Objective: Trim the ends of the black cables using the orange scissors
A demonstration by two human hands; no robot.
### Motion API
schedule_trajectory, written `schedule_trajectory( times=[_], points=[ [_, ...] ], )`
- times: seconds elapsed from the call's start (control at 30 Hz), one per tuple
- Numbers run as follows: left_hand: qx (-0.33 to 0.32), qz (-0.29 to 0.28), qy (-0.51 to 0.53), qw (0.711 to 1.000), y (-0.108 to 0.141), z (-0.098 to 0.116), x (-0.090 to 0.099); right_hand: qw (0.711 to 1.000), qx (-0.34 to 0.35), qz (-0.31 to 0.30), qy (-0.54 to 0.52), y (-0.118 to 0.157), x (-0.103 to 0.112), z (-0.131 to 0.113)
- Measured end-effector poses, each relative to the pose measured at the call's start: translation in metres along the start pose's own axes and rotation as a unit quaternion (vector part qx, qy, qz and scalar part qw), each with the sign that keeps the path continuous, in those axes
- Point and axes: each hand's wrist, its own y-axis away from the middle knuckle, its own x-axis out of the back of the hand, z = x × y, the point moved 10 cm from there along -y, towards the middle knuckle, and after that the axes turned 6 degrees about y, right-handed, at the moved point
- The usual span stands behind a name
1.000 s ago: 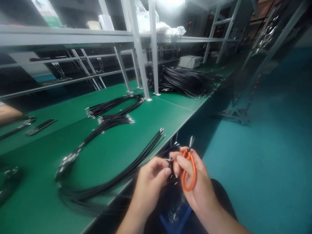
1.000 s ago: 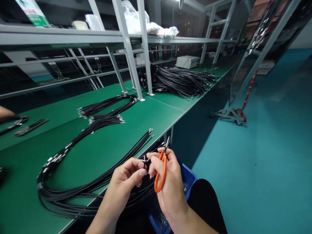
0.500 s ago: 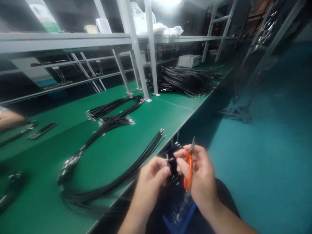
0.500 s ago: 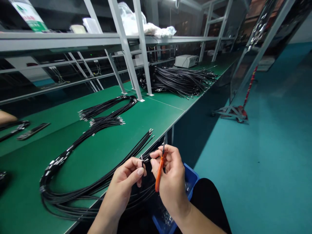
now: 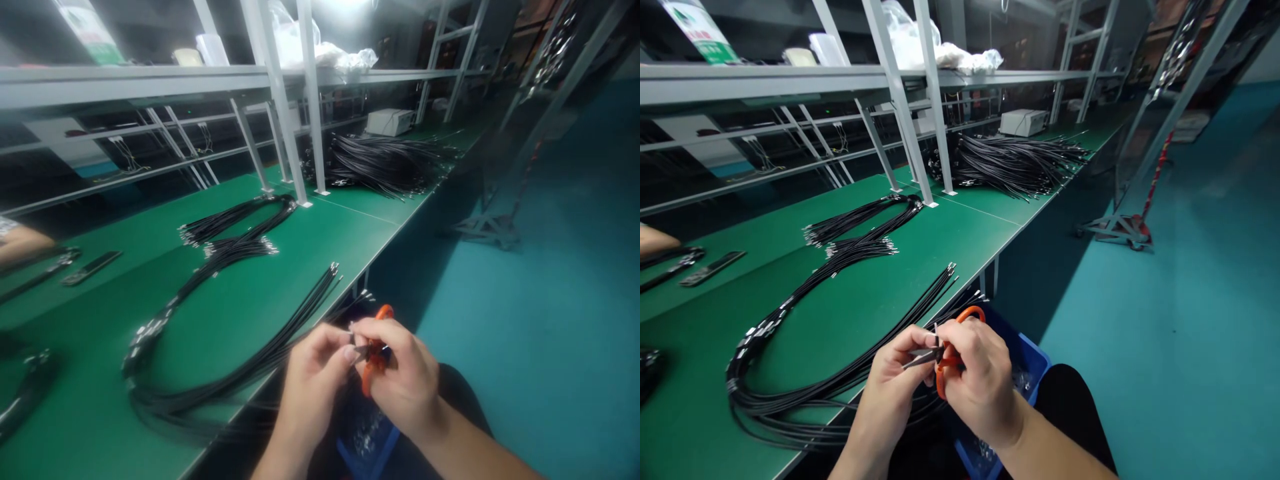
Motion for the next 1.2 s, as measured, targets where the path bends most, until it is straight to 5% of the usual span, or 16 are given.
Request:
schedule_trajectory(
  times=[0.1, 0.23, 0.37, 0.5, 0.63, 0.8, 1.2],
  points=[
    [0.003, 0.035, 0.045, 0.998, 0.000, -0.002, 0.007, 0.999, -0.032, 0.015, 0.017, 0.003, 0.006, 0.006],
    [0.003, 0.061, 0.056, 0.997, 0.000, -0.005, 0.017, 0.974, -0.226, -0.019, -0.020, 0.027, 0.005, 0.037],
    [-0.022, 0.079, 0.052, 0.995, -0.001, -0.004, 0.026, 0.877, -0.420, -0.117, -0.203, 0.059, -0.017, 0.046],
    [-0.057, 0.079, 0.027, 0.995, -0.001, 0.000, 0.028, 0.773, -0.518, -0.230, -0.286, 0.078, -0.040, 0.039],
    [-0.063, 0.065, 0.015, 0.996, -0.001, 0.001, 0.024, 0.699, -0.585, -0.264, -0.315, 0.092, -0.052, 0.042],
    [-0.047, 0.047, -0.022, 0.998, 0.000, 0.000, 0.017, 0.686, -0.593, -0.249, -0.341, 0.090, -0.058, 0.042],
    [-0.044, 0.049, -0.041, 0.997, -0.001, -0.002, 0.016, 0.707, -0.615, -0.219, -0.274, 0.086, -0.050, 0.051]
  ],
)
